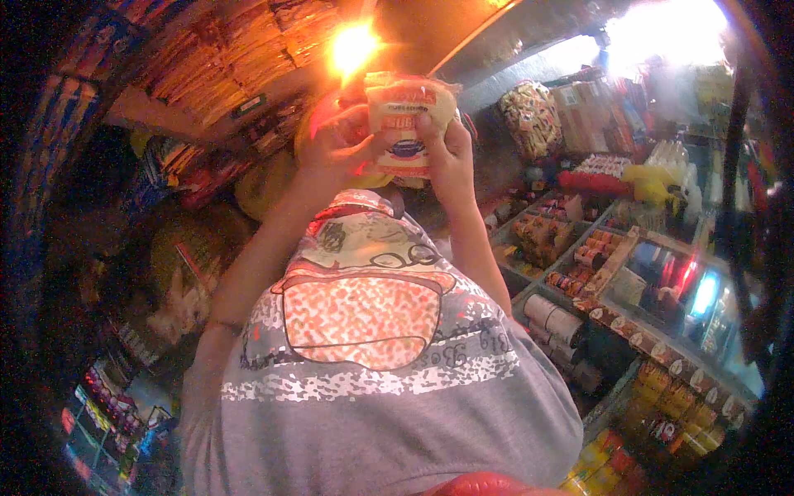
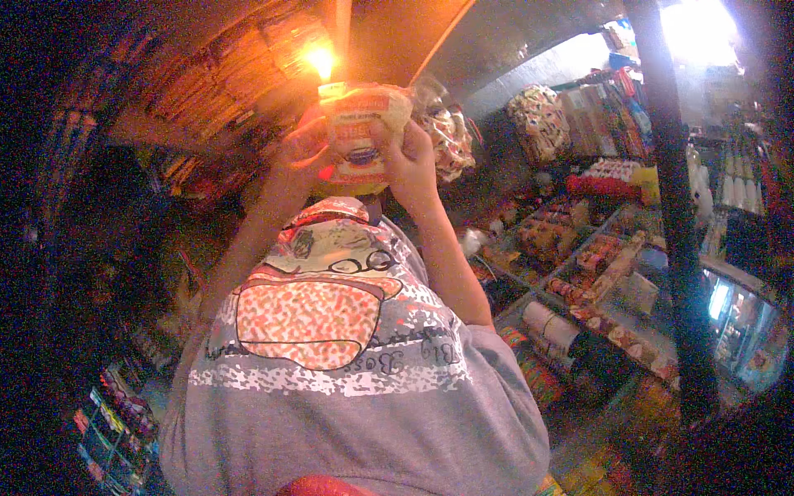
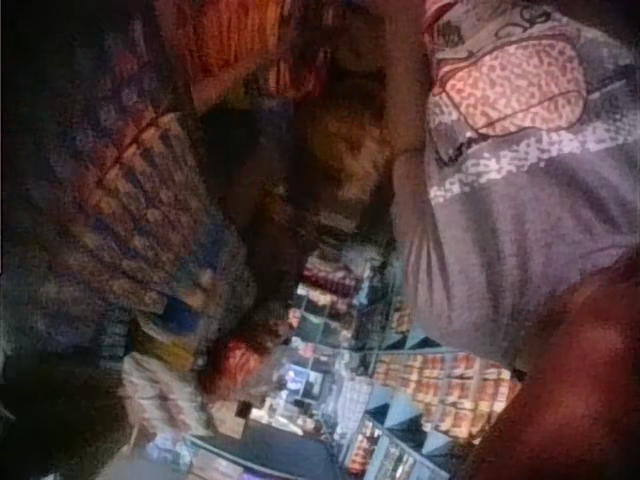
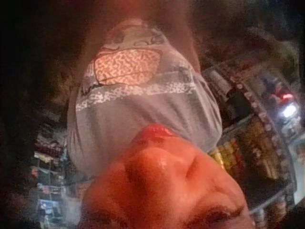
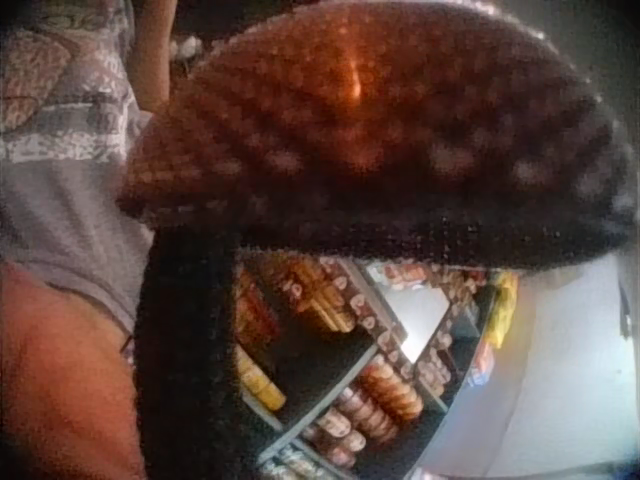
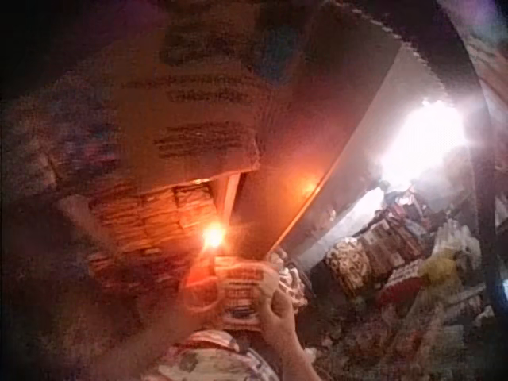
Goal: The person repeatedly picks up small packaged items from a shelf, briefly holds them up, and places them back. The action is repetitive and involves handling multiple identical-looking packages.
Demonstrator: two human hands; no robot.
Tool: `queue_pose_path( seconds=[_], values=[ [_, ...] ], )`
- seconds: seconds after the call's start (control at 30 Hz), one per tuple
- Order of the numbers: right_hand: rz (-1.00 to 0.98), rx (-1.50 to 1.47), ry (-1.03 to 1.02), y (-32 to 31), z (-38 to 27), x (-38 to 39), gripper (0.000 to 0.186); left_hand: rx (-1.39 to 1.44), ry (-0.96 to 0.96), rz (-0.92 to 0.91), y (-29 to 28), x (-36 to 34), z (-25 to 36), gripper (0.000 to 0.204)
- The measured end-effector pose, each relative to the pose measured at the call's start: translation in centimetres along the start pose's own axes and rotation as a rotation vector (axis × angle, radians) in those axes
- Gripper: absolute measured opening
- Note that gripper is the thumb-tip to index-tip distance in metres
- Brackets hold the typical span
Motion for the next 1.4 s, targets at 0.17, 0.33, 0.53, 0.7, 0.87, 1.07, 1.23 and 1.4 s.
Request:
queue_pose_path(
  seconds=[0.17,0.33,0.53,0.7,0.87,1.07,1.23,1.4],
  values=[
    [0.055,-0.053,-0.002,-1.5,0.5,1.0,0.029,0.054,-0.086,-0.114,1.7,-0.2,-1.7,0.031],
    [0.140,-0.090,-0.065,-1.3,-1.1,2.0,0.045,0.012,-0.091,-0.166,1.9,-1.4,-2.3,0.037],
    [-0.038,-0.040,0.196,-4.6,2.0,4.6,0.056,0.133,-0.226,-0.300,3.2,-0.8,-3.8,0.045],
    [0.273,0.567,0.498,-17.3,15.8,7.6,0.032,-0.648,0.000,-0.274,-0.6,-0.3,-2.8,0.038],
    [0.062,0.687,0.736,-21.8,24.0,12.2,0.027,-0.792,-0.227,0.372,-8.9,4.0,1.1,0.016],
    [0.240,0.279,0.735,-23.5,29.9,9.6,0.030,-1.005,-0.086,0.916,-16.7,14.5,3.5,0.012],
    [0.051,0.920,0.941,-29.5,36.6,15.3,0.031,-1.308,-0.165,1.302,-24.5,27.5,4.1,0.022],
    [-0.337,1.360,0.846,-26.4,36.1,12.9,0.031,-1.371,-0.241,1.591,-31.1,45.4,0.9,0.038]
  ],
)
Point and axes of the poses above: each hand's wrist, its own x-axis away from the middle knuckle, its own y-axis out of the palm, z = x × y, the point moved 6 cm from there along -x, towards the middle knuckle, and after that the axes turned 8 degrees about x, right-handed, at the moved point
